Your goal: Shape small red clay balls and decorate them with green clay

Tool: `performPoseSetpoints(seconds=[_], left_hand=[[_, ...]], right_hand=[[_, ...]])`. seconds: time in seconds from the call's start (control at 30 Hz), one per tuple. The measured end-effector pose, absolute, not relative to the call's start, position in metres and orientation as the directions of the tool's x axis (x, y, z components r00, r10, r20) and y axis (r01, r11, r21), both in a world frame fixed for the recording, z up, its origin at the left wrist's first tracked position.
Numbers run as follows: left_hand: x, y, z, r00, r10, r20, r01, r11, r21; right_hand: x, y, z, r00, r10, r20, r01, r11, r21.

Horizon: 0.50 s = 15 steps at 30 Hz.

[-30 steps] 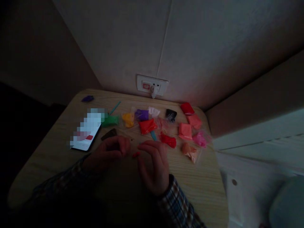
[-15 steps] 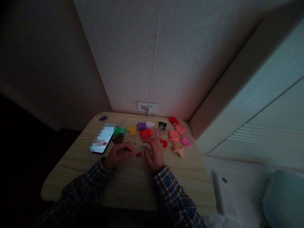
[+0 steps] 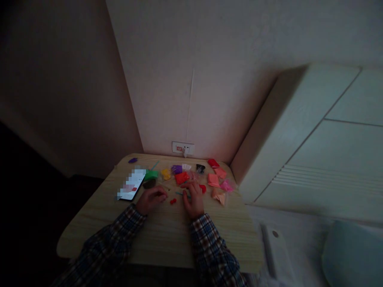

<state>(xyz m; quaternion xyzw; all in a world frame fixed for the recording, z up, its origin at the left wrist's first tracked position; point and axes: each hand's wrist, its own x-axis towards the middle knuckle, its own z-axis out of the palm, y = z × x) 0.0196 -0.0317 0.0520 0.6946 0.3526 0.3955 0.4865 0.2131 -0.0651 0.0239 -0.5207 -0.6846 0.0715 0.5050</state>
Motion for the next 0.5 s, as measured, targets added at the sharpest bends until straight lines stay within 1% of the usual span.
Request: performPoseSetpoints(seconds=[0.5], left_hand=[[0.0185, -0.0333, 0.0422, 0.445, 0.873, 0.198, 0.109, -0.272, 0.956]], right_hand=[[0.2157, -0.0646, 0.0206, 0.071, 0.792, 0.607, 0.617, 0.443, -0.650]])
